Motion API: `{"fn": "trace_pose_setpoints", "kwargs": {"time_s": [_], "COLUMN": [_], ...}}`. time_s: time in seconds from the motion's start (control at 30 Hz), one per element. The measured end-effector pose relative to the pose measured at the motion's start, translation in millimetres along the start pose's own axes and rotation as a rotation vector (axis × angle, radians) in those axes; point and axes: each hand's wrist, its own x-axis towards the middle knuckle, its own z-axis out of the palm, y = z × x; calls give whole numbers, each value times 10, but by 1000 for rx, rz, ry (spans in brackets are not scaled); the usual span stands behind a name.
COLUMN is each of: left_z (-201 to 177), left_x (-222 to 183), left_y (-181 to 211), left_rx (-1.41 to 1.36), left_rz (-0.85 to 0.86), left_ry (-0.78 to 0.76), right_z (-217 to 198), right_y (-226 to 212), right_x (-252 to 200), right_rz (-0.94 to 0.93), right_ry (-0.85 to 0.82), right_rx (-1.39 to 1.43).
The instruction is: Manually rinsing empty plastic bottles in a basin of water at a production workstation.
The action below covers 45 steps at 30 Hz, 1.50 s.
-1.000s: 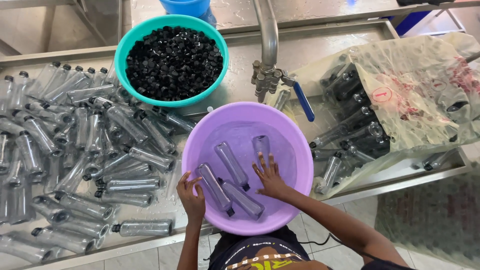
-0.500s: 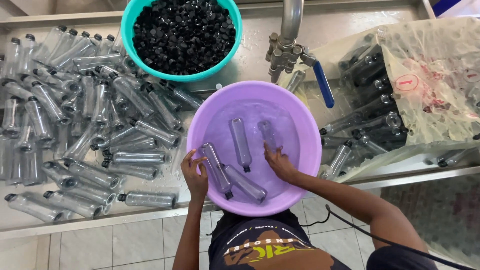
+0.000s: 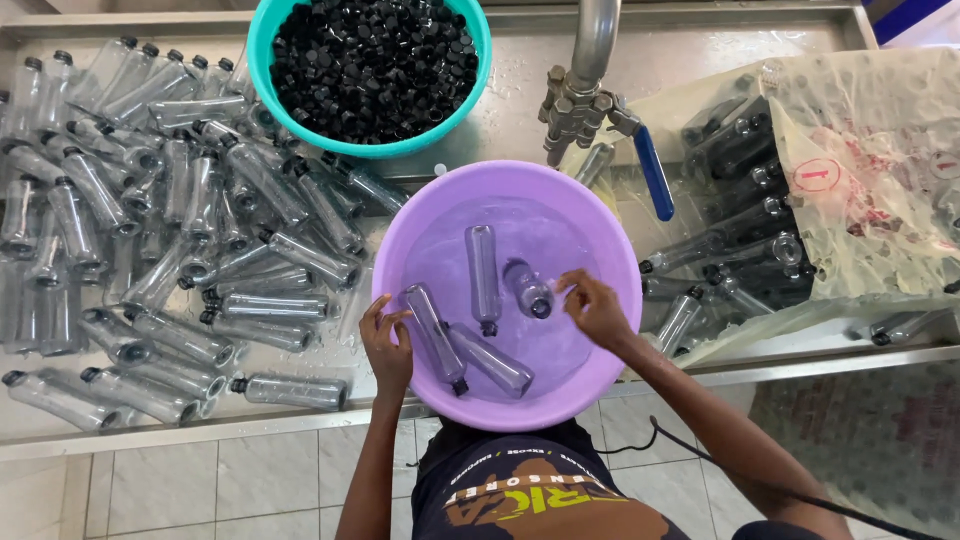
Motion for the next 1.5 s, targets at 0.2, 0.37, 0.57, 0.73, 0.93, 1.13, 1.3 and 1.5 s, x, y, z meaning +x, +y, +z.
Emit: {"fn": "trace_pose_setpoints", "kwargs": {"time_s": [0.2, 0.37, 0.57, 0.73, 0.93, 1.13, 1.3, 1.5], "left_z": [41, 60, 33, 10, 21, 17, -4, 75], "left_x": [6, 43, 39, 18, 53, 74, 31, 49], "left_y": [-35, 0, 62, 88, 107, 90, 62, -28], "left_rx": [26, 14, 11, -7, -33, -33, -25, -36], "left_rz": [31, 55, 37, 11, -6, -8, 15, -29], "left_ry": [28, 15, 1, 2, 4, -2, -21, -15], "right_z": [232, 1041, 1191, 905, 273, 54, 788, 304], "right_y": [44, 21, 354, 158, 83, -56, 794, -315], "right_x": [124, 239, 766, 850, 912, 1067, 1278, 448], "right_rz": [-369, -1029, -1112, -998, -492, -158, 276, 378], "right_ry": [-51, -8, 22, 150, 455, 783, 42, -20], "right_rx": [-37, -543, -739, -534, 277, 904, 1675, 1644]}}
